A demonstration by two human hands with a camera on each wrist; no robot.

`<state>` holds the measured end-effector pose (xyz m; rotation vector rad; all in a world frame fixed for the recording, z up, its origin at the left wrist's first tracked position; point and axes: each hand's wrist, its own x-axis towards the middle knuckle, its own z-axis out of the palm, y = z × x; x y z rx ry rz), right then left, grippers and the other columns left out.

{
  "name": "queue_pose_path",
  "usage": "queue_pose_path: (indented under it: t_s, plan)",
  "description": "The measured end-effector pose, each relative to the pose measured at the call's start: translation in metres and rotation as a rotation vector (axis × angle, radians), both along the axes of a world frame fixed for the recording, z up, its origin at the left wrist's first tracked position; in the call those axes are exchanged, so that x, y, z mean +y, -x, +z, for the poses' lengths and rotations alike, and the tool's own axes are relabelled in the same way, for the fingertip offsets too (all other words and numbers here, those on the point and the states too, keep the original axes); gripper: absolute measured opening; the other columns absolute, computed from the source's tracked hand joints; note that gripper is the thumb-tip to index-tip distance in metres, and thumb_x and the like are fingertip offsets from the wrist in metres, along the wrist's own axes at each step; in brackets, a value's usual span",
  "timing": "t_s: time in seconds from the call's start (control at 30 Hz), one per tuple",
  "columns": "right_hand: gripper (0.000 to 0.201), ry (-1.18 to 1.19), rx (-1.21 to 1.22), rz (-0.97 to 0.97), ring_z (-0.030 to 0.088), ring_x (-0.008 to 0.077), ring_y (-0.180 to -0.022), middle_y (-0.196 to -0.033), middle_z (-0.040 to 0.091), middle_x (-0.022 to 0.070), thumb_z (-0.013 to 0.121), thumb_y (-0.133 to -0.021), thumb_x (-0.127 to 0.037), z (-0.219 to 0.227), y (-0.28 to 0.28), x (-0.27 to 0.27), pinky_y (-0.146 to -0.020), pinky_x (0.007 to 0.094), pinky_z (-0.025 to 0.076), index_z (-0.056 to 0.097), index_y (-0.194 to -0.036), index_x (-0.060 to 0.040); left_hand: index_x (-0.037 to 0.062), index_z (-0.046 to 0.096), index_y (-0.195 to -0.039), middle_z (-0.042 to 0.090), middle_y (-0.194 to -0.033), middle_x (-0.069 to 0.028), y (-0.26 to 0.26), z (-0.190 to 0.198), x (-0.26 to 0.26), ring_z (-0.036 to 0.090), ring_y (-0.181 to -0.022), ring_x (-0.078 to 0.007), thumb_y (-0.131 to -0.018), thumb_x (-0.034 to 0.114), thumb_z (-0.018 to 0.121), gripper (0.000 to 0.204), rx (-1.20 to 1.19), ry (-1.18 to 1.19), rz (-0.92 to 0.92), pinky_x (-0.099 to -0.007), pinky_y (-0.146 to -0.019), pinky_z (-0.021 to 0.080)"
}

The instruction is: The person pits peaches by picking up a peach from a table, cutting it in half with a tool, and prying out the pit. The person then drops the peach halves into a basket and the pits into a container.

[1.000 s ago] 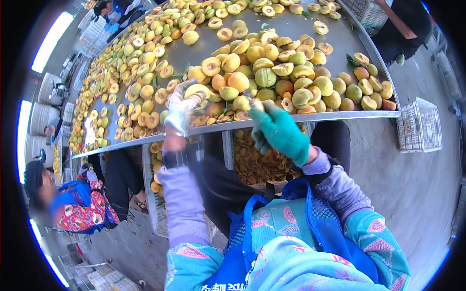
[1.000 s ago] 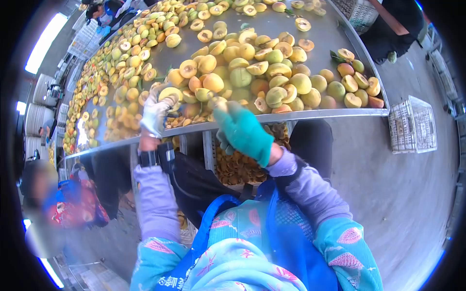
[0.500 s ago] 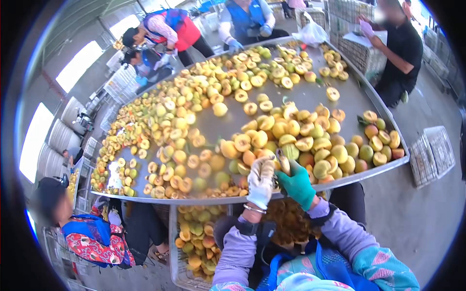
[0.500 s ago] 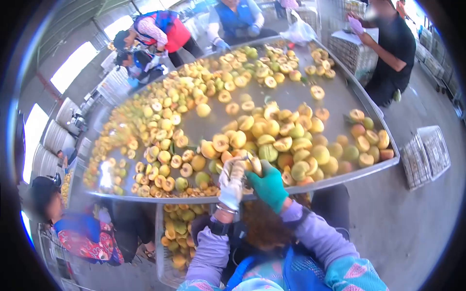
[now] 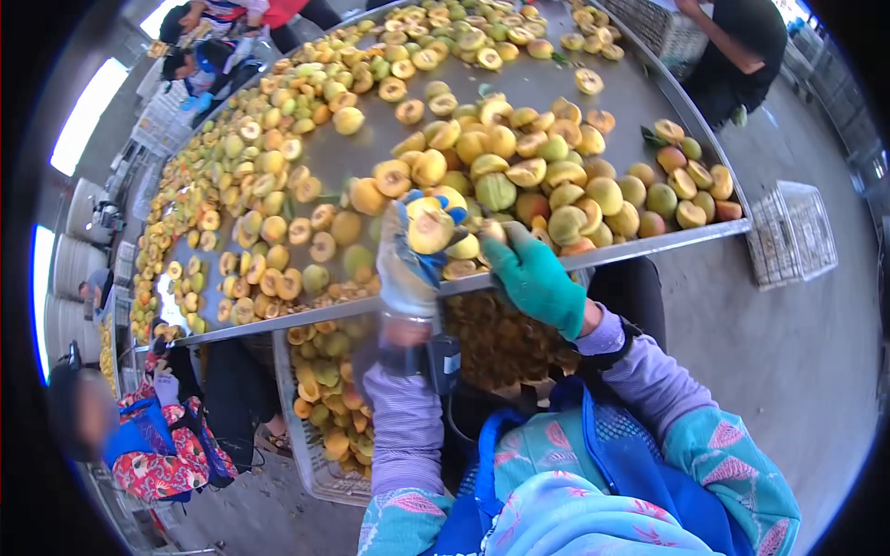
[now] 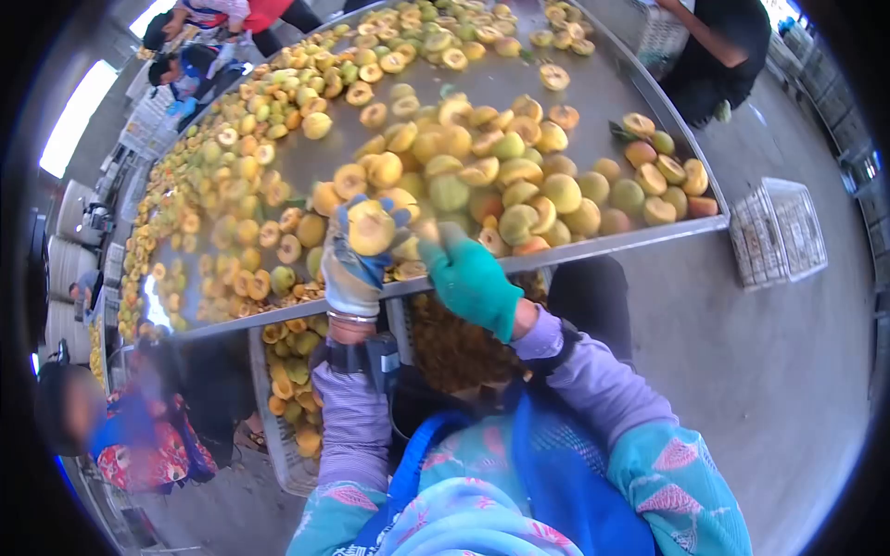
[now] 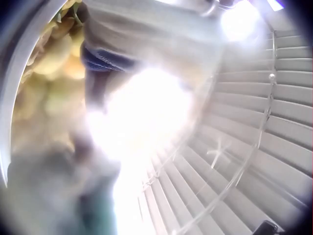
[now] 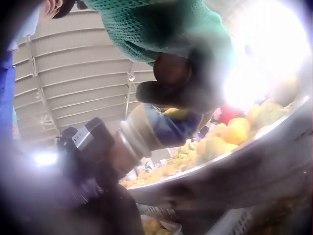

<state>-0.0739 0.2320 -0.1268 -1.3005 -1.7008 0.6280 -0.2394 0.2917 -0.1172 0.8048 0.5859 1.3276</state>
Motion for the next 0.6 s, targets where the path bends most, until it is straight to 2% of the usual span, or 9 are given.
queue_pose_path:
  t_s: [0.07,0.13,0.2,0.23,0.33,0.4,0.47,0.53,0.6]
  plan:
    - [0.019,0.311,0.269,0.004,0.060,0.0351,-0.064,-0.069,0.058,0.0172,0.053,-0.096,-0.022,0.018,0.011,-0.010,-0.052,0.0431,0.043,0.052,-0.093,-0.0027,-0.0049,0.043,-0.128,0.062,-0.110,-0.0201,-0.007,0.000,-0.006,0.065,-0.099,-0.0280,-0.101,0.029,0.044,0.043,0.133,-0.040,0.040,-0.0369,-0.085,0.056]
    - [0.020,0.247,0.174,-0.012,0.061,0.0365,-0.067,-0.069,0.057,0.0182,0.053,-0.096,-0.022,0.020,0.016,-0.011,-0.051,0.0439,0.044,0.052,-0.092,-0.0025,-0.0026,0.047,-0.125,0.062,-0.107,-0.0188,-0.013,0.011,-0.010,0.065,-0.096,-0.0288,-0.101,0.039,0.042,0.049,0.091,-0.040,0.001,-0.0393,-0.084,0.056]
    - [0.025,0.207,0.160,-0.033,0.059,0.0338,-0.059,-0.067,0.057,0.0179,0.052,-0.097,-0.027,0.019,0.017,-0.009,-0.051,0.0424,0.043,0.051,-0.093,-0.0015,-0.0029,0.048,-0.124,0.061,-0.105,-0.0184,-0.019,0.015,-0.011,0.065,-0.094,-0.0287,-0.100,0.044,0.041,0.053,0.105,-0.057,-0.001,-0.0391,-0.083,0.056]
    - [0.028,0.189,0.152,-0.043,0.057,0.0325,-0.056,-0.065,0.057,0.0177,0.052,-0.098,-0.029,0.018,0.017,-0.009,-0.051,0.0416,0.043,0.051,-0.093,-0.0009,-0.0037,0.048,-0.123,0.061,-0.104,-0.0181,-0.021,0.016,-0.013,0.065,-0.093,-0.0280,-0.100,0.043,0.041,0.052,0.115,-0.059,0.014,-0.0380,-0.082,0.056]
    - [0.029,0.115,0.134,-0.048,0.059,0.0336,-0.060,-0.067,0.058,0.0192,0.052,-0.098,-0.029,0.027,0.021,-0.008,-0.052,0.0419,0.043,0.051,-0.092,-0.0008,-0.0053,0.050,-0.121,0.061,-0.100,-0.0171,-0.028,0.017,-0.015,0.065,-0.089,-0.0258,-0.101,0.039,0.040,0.049,0.162,-0.086,0.079,-0.0353,-0.080,0.056]
    - [0.029,-0.022,0.077,-0.041,0.060,0.0343,-0.062,-0.068,0.058,0.0200,0.051,-0.098,-0.029,0.008,0.024,-0.003,-0.053,0.0420,0.043,0.052,-0.093,-0.0004,-0.0048,0.052,-0.118,0.062,-0.098,-0.0156,-0.028,0.017,-0.013,0.064,-0.086,-0.0233,-0.102,0.035,0.041,0.045,0.206,-0.093,0.091,-0.0332,-0.078,0.055]
    - [0.024,-0.038,0.007,0.011,0.060,0.0335,-0.065,-0.080,0.058,0.0201,0.051,-0.096,-0.023,-0.002,0.021,-0.001,-0.054,0.0405,0.044,0.052,-0.101,0.0003,-0.0041,0.056,-0.112,0.063,-0.096,-0.0135,-0.025,0.016,-0.011,0.064,-0.082,-0.0198,-0.101,0.032,0.044,0.040,0.281,-0.101,0.094,-0.0303,-0.075,0.055]
    - [0.026,0.093,0.014,0.084,0.060,0.0312,-0.068,-0.095,0.057,0.0194,0.051,-0.093,-0.015,-0.004,0.020,-0.003,-0.057,0.0377,0.046,0.052,-0.114,0.0012,-0.0032,0.059,-0.107,0.064,-0.095,-0.0112,-0.027,0.008,-0.008,0.063,-0.079,-0.0166,-0.100,0.029,0.047,0.035,0.425,-0.180,0.191,-0.0278,-0.072,0.054]
    - [0.029,0.274,0.186,0.103,0.061,0.0290,-0.070,-0.097,0.058,0.0185,0.051,-0.093,-0.013,0.005,0.023,-0.004,-0.059,0.0355,0.046,0.052,-0.118,0.0014,-0.0015,0.063,-0.099,0.065,-0.097,-0.0087,-0.027,0.013,-0.007,0.062,-0.074,-0.0123,-0.099,0.026,0.053,0.030,0.387,-0.065,0.165,-0.0244,-0.067,0.052]
